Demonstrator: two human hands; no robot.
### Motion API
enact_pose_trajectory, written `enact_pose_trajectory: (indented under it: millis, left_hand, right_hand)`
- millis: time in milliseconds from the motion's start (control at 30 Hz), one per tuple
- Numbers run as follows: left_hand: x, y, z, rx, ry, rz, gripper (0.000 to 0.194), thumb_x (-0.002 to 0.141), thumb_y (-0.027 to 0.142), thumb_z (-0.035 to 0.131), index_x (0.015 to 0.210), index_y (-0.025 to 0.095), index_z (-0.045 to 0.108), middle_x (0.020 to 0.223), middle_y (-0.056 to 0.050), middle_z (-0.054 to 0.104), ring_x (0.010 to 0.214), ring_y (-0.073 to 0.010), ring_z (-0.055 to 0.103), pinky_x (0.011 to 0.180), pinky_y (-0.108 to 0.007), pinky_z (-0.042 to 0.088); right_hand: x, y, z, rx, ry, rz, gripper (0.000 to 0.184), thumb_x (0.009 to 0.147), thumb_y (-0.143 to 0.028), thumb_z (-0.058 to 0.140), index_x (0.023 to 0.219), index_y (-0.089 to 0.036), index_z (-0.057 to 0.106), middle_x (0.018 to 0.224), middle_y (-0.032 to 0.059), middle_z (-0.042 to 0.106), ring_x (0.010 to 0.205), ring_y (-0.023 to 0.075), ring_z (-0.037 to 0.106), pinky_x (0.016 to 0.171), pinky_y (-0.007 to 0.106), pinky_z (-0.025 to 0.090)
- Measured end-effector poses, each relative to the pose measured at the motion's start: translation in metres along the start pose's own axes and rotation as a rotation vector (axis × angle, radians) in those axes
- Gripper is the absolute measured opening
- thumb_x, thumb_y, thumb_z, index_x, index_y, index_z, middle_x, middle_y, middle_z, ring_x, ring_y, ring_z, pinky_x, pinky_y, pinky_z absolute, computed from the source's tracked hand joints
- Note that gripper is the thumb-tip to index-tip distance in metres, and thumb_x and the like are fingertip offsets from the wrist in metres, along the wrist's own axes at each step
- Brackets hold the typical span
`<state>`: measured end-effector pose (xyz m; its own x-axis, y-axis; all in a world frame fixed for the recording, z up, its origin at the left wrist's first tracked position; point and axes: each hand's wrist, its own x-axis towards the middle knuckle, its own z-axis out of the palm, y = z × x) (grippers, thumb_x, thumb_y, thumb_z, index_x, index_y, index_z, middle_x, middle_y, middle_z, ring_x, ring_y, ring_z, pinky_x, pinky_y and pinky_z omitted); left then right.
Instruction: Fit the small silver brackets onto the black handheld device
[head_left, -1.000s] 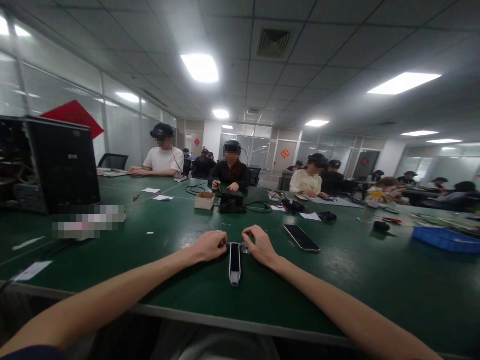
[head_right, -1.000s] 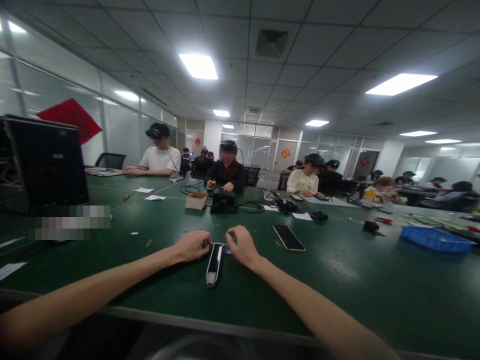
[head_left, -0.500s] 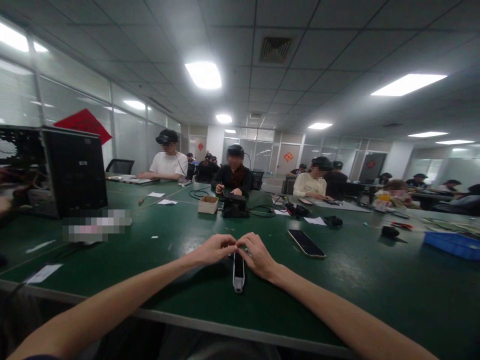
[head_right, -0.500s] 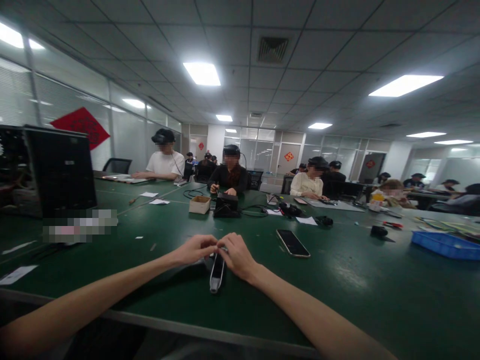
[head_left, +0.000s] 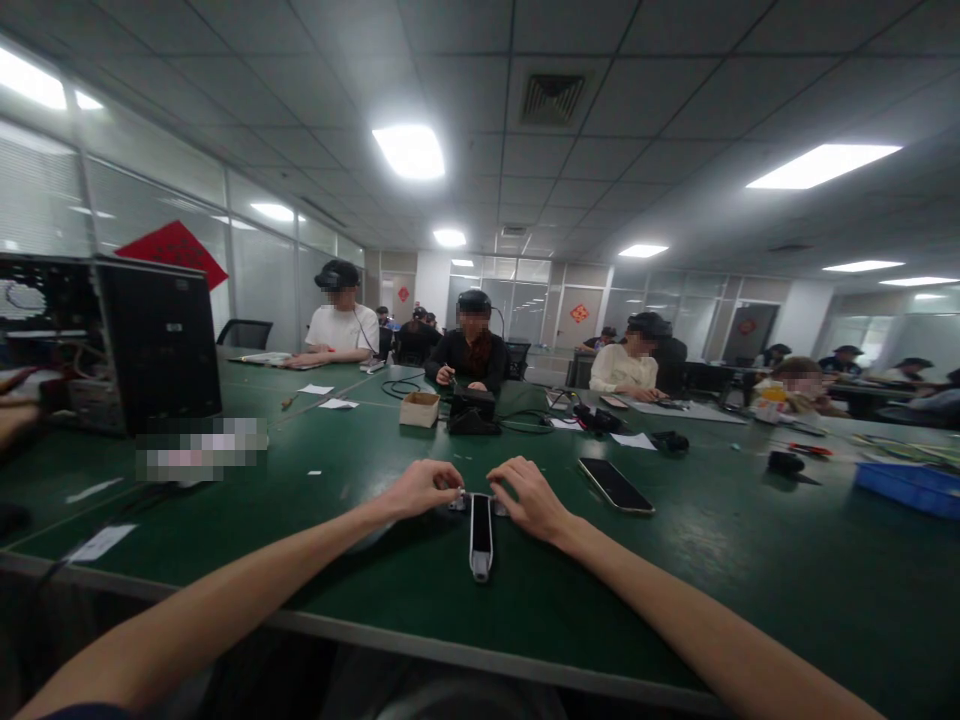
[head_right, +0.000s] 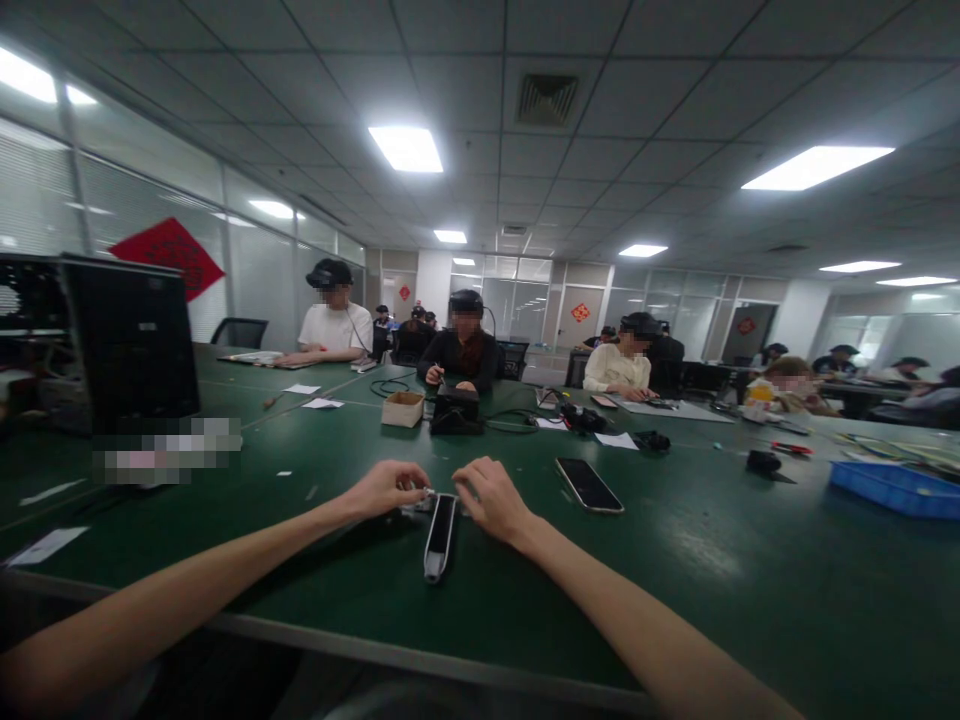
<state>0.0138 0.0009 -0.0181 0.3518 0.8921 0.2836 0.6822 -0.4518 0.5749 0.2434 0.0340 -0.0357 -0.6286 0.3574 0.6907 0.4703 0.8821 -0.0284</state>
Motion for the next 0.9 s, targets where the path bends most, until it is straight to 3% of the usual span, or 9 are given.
enact_pose_trajectory:
  millis: [367, 633, 900]
  left_hand:
    - [0.000, -0.006, -0.001, 0.152, 0.009, 0.015, 0.027, 0.079, 0.037, 0.053, 0.091, 0.016, 0.065, 0.084, -0.003, 0.066, 0.072, -0.0139, 0.059, 0.065, -0.022, 0.044]
    - [0.002, -0.007, 0.001, 0.231, -0.020, 0.053, 0.028, 0.081, 0.036, 0.052, 0.093, 0.017, 0.068, 0.085, -0.003, 0.066, 0.072, -0.0135, 0.057, 0.064, -0.021, 0.041]
    - [0.002, -0.002, 0.003, 0.203, -0.038, 0.020, 0.027, 0.078, 0.034, 0.054, 0.092, 0.016, 0.069, 0.080, -0.003, 0.067, 0.067, -0.0130, 0.057, 0.061, -0.020, 0.041]
  right_hand:
    - [-0.015, 0.016, 0.001, 0.152, -0.059, 0.219, 0.012, 0.085, -0.023, 0.050, 0.090, -0.016, 0.059, 0.090, 0.0060, 0.059, 0.086, 0.0173, 0.054, 0.078, 0.034, 0.044]
    - [-0.011, 0.014, -0.002, 0.166, -0.201, 0.141, 0.012, 0.084, -0.024, 0.052, 0.086, -0.016, 0.061, 0.086, 0.0050, 0.059, 0.081, 0.0156, 0.053, 0.075, 0.031, 0.043]
    - [-0.010, 0.012, -0.004, 0.173, -0.224, 0.137, 0.012, 0.083, -0.025, 0.054, 0.087, -0.016, 0.061, 0.086, 0.0047, 0.059, 0.080, 0.0152, 0.052, 0.073, 0.031, 0.044]
